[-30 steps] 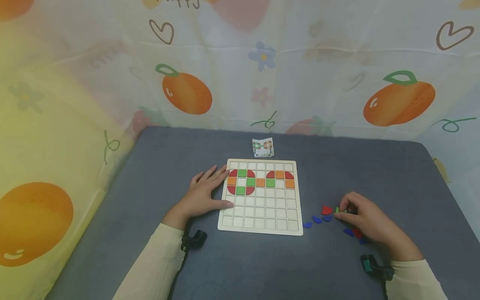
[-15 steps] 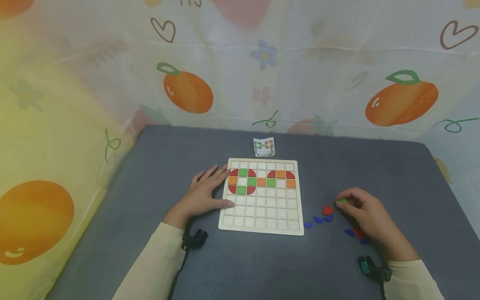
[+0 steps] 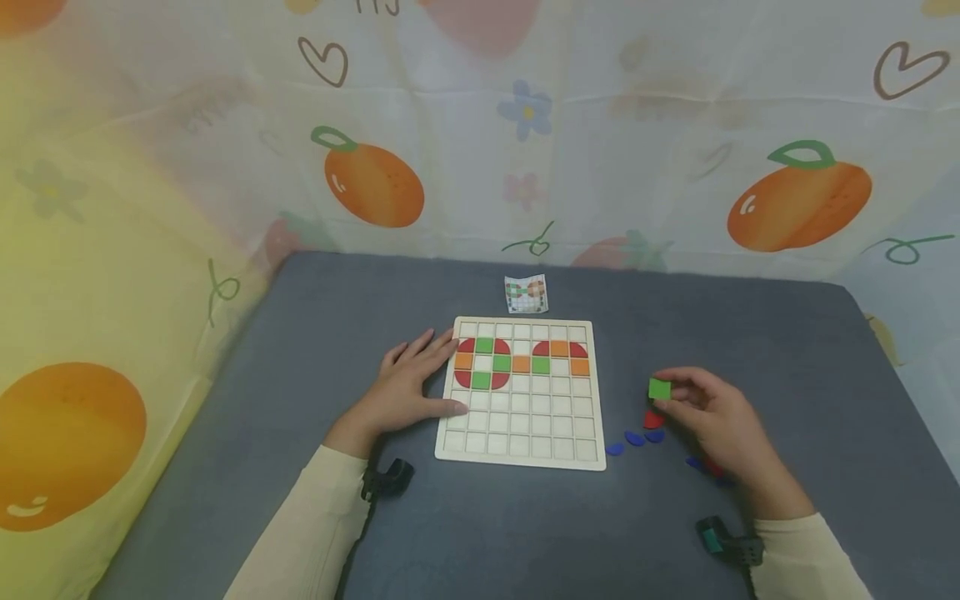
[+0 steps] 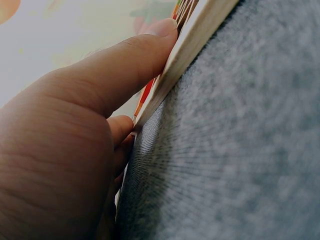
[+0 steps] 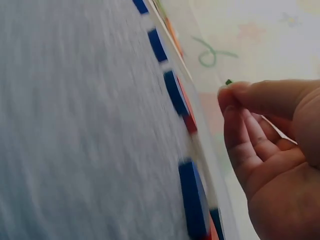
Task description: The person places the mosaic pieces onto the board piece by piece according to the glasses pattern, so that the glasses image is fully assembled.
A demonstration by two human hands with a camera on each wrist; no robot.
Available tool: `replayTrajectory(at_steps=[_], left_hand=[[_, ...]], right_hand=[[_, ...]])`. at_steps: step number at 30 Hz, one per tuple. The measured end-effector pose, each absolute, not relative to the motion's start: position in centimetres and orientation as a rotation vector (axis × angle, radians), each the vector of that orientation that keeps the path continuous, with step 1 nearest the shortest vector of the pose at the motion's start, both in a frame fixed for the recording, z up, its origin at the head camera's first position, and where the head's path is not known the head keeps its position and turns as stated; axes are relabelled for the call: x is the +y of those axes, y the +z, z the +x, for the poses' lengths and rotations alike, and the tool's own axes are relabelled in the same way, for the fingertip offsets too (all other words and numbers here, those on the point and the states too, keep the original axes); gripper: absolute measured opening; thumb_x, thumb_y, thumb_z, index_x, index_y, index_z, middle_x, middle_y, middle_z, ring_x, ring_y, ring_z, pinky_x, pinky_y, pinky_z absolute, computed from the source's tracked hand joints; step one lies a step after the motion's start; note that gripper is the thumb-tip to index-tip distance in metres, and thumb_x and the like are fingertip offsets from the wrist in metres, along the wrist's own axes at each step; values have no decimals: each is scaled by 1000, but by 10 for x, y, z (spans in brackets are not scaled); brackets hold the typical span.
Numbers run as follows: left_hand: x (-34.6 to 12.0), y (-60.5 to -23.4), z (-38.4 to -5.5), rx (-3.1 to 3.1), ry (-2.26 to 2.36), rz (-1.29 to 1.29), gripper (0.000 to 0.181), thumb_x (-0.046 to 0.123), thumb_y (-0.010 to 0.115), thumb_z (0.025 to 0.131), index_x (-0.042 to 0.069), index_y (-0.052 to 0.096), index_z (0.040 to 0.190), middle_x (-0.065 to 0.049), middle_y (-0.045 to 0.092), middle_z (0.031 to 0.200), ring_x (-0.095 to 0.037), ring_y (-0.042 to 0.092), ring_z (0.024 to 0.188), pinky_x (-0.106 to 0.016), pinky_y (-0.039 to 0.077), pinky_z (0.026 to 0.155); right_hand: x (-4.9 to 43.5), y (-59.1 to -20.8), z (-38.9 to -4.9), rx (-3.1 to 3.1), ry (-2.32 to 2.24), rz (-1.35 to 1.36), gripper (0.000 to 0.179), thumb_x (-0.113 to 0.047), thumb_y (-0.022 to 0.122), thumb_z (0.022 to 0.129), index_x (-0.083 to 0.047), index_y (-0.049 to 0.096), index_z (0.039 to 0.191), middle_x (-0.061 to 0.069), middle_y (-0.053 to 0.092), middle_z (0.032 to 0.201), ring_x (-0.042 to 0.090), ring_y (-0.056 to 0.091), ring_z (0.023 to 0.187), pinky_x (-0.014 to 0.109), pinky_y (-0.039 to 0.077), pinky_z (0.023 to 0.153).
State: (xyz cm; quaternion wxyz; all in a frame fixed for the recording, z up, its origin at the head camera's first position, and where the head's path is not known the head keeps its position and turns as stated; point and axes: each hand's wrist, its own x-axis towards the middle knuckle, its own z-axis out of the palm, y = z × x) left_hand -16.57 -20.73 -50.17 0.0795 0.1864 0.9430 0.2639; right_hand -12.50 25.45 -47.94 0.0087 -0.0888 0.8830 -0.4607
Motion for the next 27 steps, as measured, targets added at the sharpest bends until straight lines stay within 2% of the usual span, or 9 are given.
replayTrajectory(at_steps=[3, 6, 10, 17, 22, 27], left_hand=[[-208, -503, -165, 2825, 781, 551, 111, 68, 83, 87, 20, 32, 174, 6, 21, 180, -25, 6, 166, -60, 4, 126], [-208, -505, -165, 2828, 775, 541, 111, 68, 83, 86, 21, 32, 174, 6, 21, 179, -26, 7, 166, -60, 4, 126], [-208, -505, -164, 2829, 782, 537, 111, 68, 83, 86, 21, 33, 174, 7, 21, 179, -25, 7, 166, -60, 4, 126], [-209, -505, -164, 2836, 784, 565, 111, 68, 83, 87, 20, 32, 174, 7, 21, 179, -25, 8, 166, -60, 5, 126], [-208, -504, -165, 2836, 786, 560, 111, 69, 83, 86, 21, 33, 173, 7, 22, 179, -26, 8, 166, -60, 4, 126], [-208, -504, -166, 2836, 781, 558, 112, 69, 83, 86, 21, 32, 174, 7, 21, 179, -26, 8, 166, -60, 4, 126]], right_hand=[[242, -479, -126, 2738, -1457, -258, 32, -10, 80, 102, 0, 71, 131, 6, 76, 100, 13, 71, 83, 23, 52, 73], [230, -481, -129, 2684, -1514, -278, 25, -5, 79, 101, 2, 70, 124, 6, 76, 93, 17, 71, 79, 26, 54, 70], [210, -484, -133, 2605, -1548, -283, 22, -2, 79, 101, 2, 70, 120, 7, 75, 93, 21, 73, 80, 28, 56, 69], [177, -488, -141, 2554, -1607, -326, 24, 2, 80, 98, 0, 72, 121, 8, 76, 99, 21, 77, 83, 24, 59, 76], [157, -489, -145, 2555, -1597, -304, 23, -3, 81, 99, 0, 74, 121, 7, 73, 95, 19, 75, 77, 27, 61, 70], [144, -490, -149, 2626, -1521, -253, 20, -5, 81, 99, -1, 74, 117, 3, 69, 85, 17, 71, 66, 28, 57, 62]])
